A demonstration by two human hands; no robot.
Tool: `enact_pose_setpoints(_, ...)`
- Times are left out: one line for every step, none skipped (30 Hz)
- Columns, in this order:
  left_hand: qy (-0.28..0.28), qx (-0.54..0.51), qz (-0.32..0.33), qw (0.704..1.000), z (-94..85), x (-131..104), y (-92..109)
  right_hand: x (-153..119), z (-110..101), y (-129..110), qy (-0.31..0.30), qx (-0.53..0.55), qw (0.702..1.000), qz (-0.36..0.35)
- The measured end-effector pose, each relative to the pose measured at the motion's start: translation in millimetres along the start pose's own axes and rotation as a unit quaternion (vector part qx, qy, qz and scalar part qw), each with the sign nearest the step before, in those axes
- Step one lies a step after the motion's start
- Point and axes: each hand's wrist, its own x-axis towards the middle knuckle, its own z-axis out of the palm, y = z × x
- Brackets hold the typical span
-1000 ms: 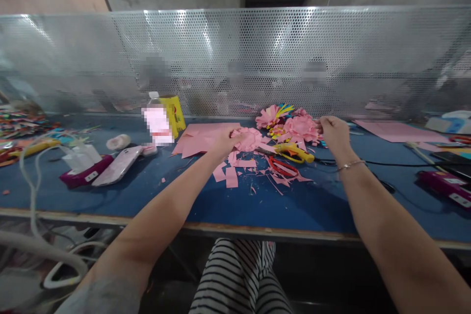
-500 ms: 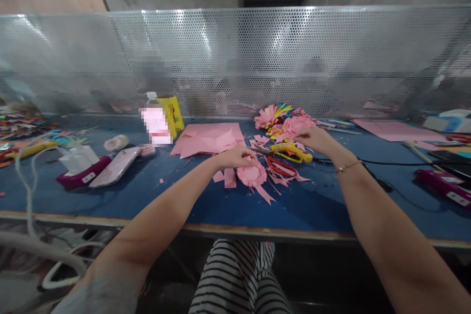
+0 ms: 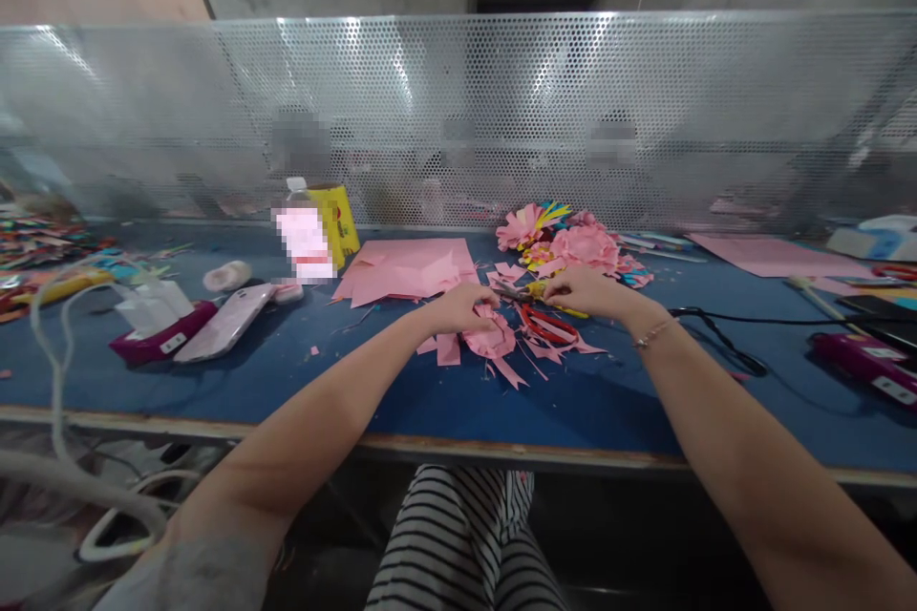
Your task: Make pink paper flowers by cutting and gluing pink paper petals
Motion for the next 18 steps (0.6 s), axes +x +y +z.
enact_pose_setpoints(-0.002,0.006,-0.003,1.0,-0.3,0,1,0,1,1,-0.006,0.006,1.0,-0.002)
enact_pose_setpoints(-0.004,0.013,-0.004,1.0,-0.6,0,2,1,3,2,-0.008,0.012,1.0,-0.003)
enact_pose_setpoints(-0.008,0.02,-0.004,1.0,-0.8,0,2,1,4,2,-0.007,0.015,1.0,-0.004)
enact_pose_setpoints(-0.012,0.028,-0.003,1.0,-0.9,0,2,1,5,2,-0.008,0.017,1.0,-0.005)
enact_pose_setpoints(-0.017,0.037,-0.001,0.999,-0.9,0,2,1,5,1,-0.01,0.017,1.0,-0.006)
enact_pose_setpoints(-0.024,0.045,0.003,0.999,-0.8,0,1,1,5,-1,-0.014,0.017,1.0,-0.007)
enact_pose_setpoints(-0.029,0.053,0.006,0.998,-0.6,1,1,0,5,-3,-0.02,0.018,1.0,-0.007)
enact_pose_setpoints(-0.033,0.058,0.008,0.998,-0.3,1,1,-1,5,-5,-0.027,0.021,0.999,-0.006)
enact_pose_setpoints(-0.036,0.059,0.01,0.998,0.0,1,0,-2,4,-7,-0.038,0.027,0.999,-0.005)
enact_pose_setpoints(-0.036,0.057,0.011,0.998,0.3,1,0,-3,4,-9,-0.054,0.034,0.998,-0.001)
enact_pose_setpoints(-0.036,0.056,0.011,0.998,0.7,1,-1,-4,4,-10,-0.077,0.041,0.996,0.004)
enact_pose_setpoints(-0.035,0.055,0.01,0.998,1.1,1,-1,-5,4,-11,-0.106,0.044,0.993,0.011)
enact_pose_setpoints(-0.036,0.057,0.009,0.998,1.4,1,-2,-6,4,-12,-0.136,0.041,0.99,0.021)
enact_pose_setpoints(-0.039,0.061,0.009,0.997,1.7,1,-2,-7,5,-12,-0.162,0.032,0.986,0.033)
enact_pose_setpoints(-0.043,0.068,0.01,0.997,2.0,1,-3,-7,5,-12,-0.18,0.018,0.982,0.044)
enact_pose_setpoints(-0.048,0.075,0.011,0.996,2.1,1,-3,-7,5,-13,-0.192,0.003,0.98,0.054)
enact_pose_setpoints(-0.053,0.082,0.011,0.995,2.2,1,-3,-7,4,-14,-0.2,-0.01,0.978,0.061)
enact_pose_setpoints(-0.058,0.089,0.011,0.994,2.3,1,-3,-7,3,-15,-0.206,-0.019,0.976,0.067)
